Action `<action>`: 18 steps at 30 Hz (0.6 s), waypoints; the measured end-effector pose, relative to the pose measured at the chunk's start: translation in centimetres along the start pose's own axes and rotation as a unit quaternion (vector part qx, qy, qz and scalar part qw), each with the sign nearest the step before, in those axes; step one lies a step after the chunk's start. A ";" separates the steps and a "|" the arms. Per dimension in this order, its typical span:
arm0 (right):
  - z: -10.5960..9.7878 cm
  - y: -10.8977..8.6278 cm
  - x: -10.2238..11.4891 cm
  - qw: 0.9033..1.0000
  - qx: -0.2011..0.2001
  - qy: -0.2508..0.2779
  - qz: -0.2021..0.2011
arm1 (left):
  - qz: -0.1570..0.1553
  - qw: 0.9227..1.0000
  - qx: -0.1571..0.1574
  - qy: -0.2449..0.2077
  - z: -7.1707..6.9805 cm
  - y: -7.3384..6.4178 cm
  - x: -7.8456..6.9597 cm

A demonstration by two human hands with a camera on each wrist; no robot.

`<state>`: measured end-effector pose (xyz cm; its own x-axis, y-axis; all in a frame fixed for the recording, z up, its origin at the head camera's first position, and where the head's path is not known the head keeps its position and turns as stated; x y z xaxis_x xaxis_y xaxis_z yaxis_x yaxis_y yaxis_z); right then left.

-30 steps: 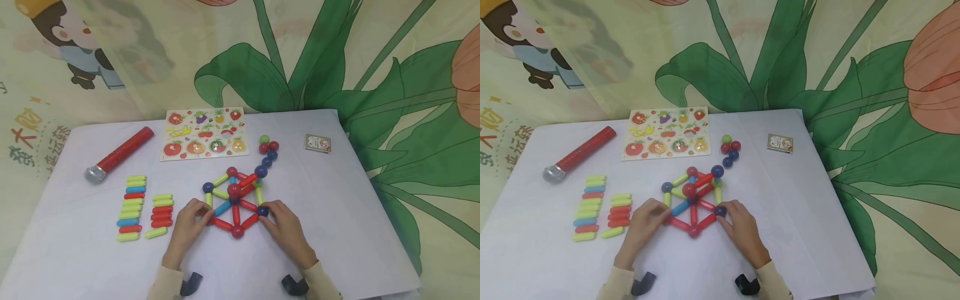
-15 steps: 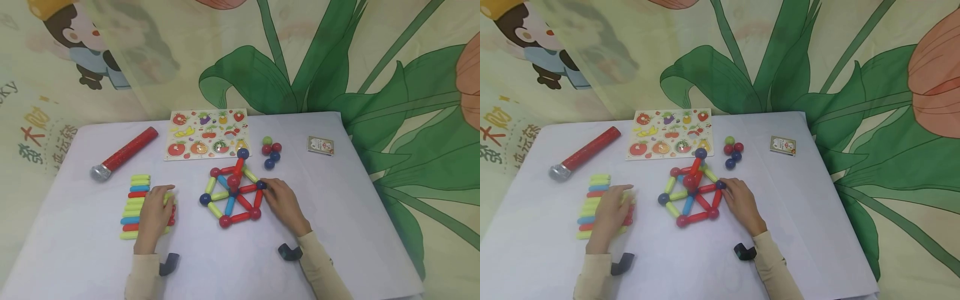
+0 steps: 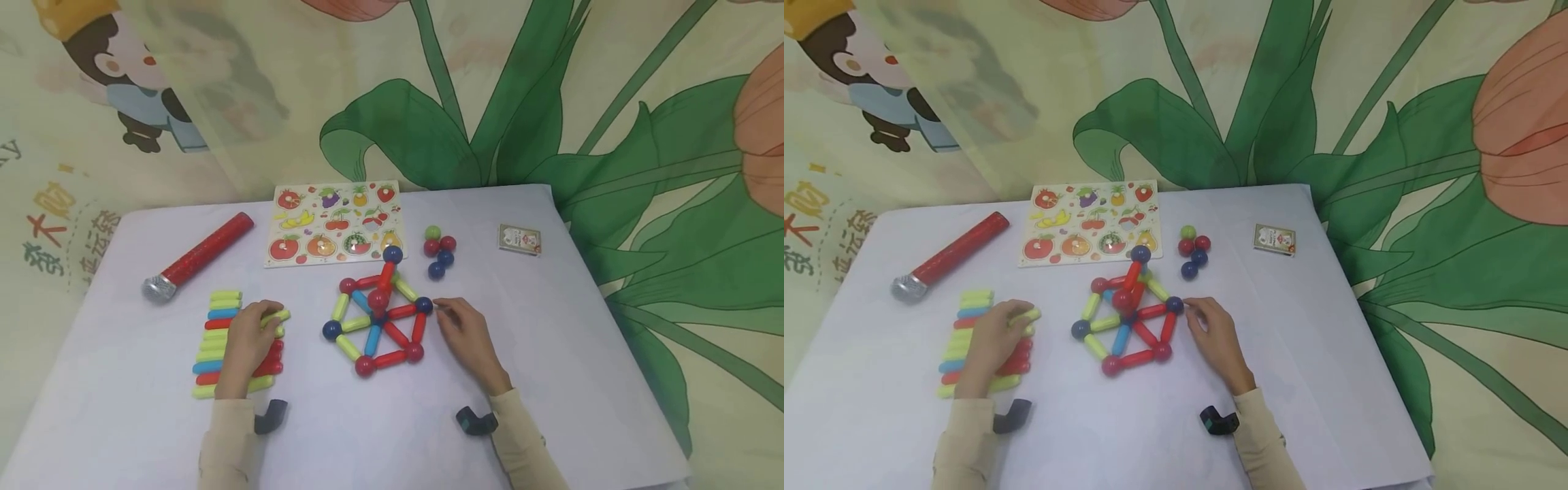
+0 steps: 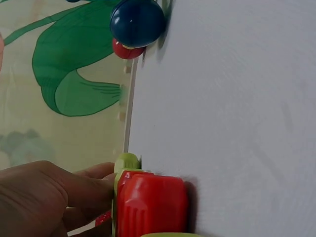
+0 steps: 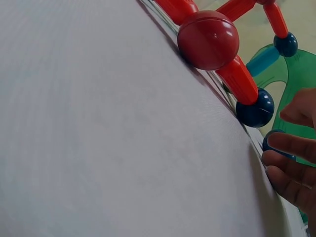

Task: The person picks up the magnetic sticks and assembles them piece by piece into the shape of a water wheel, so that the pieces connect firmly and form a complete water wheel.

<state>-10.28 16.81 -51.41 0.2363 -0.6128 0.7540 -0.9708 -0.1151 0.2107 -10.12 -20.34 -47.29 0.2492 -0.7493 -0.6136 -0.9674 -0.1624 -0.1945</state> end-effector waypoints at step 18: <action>-0.8 -0.4 6.3 0.976 -0.041 0.151 -0.149 | 0.344 0.917 -0.065 -0.192 3.2 -5.5 -9.2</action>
<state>-8.33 13.61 -46.25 0.5219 -0.3016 0.7979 -0.8530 -0.1830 0.4888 -6.99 -10.50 -43.06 -0.4476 -0.4265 -0.7859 -0.8931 0.1697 0.4166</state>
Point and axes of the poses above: each hand's wrist, its own y-axis towards the middle knuckle, its own z-axis out of the palm, x = y × z, the point moved 1 cm from there along y, towards the middle knuckle, and after that the axes turned 5 degrees about -z, right-handed, at the moved point
